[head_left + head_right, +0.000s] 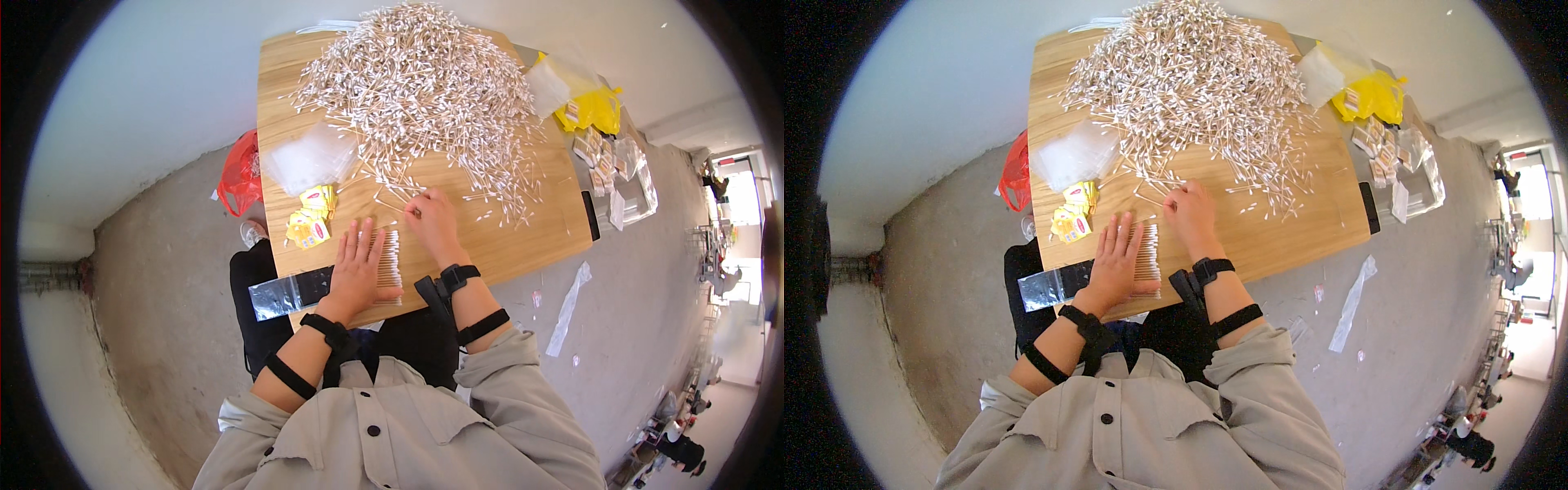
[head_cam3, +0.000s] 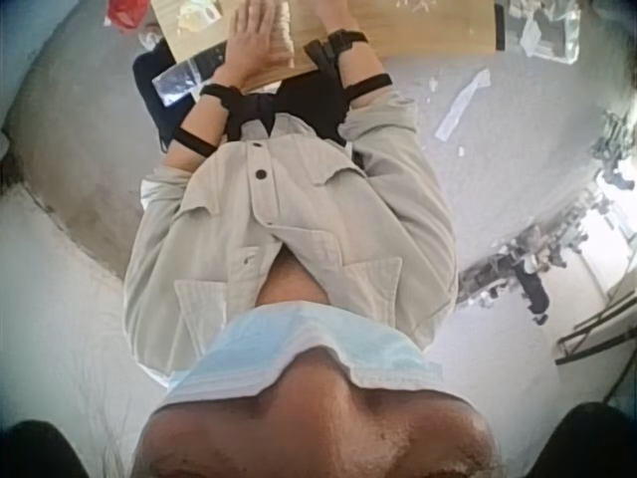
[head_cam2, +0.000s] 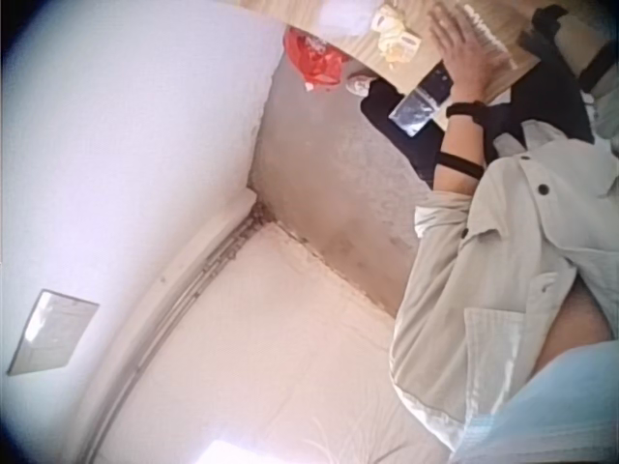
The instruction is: Sort and package cotton swabs into plastic bags.
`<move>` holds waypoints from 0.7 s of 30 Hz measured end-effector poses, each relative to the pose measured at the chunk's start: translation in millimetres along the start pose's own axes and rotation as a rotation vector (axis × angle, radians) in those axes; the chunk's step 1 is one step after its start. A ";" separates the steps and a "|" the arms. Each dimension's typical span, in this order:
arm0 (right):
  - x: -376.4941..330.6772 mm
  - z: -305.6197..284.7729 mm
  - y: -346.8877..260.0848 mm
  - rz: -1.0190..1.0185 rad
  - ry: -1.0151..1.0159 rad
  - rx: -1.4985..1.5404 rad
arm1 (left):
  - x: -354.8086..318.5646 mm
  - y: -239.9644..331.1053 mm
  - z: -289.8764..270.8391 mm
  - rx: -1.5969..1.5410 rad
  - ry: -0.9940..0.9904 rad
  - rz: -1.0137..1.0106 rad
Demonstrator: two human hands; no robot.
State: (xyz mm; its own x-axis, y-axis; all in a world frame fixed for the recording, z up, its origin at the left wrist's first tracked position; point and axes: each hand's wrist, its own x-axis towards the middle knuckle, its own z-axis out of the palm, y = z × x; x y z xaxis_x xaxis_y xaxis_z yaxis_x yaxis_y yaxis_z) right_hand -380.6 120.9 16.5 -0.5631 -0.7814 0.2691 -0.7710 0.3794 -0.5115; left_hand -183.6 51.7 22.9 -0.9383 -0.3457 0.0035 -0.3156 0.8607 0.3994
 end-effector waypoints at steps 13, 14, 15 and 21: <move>-2.0 6.0 16.0 0.266 0.274 0.330 | -3.1 -6.4 3.7 -0.010 -0.002 0.019; 7.9 9.7 -5.8 0.234 0.151 0.463 | -4.6 -8.0 4.6 -0.005 -0.003 0.014; 16.9 10.8 -26.2 0.217 0.037 0.451 | -5.1 -9.1 5.5 -0.008 -0.009 0.014; 33.2 40.2 -41.6 0.140 -0.107 0.062 | 0.1 -4.0 8.1 0.124 -0.015 0.026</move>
State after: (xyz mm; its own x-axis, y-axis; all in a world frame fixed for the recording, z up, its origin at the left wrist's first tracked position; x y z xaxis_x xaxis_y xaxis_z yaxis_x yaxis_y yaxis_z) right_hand -355.3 59.2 14.0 -0.6259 -0.7728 0.1049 -0.6657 0.4592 -0.5882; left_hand -183.6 51.2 13.9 -0.9481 -0.3179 -0.0021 -0.3055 0.9093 0.2827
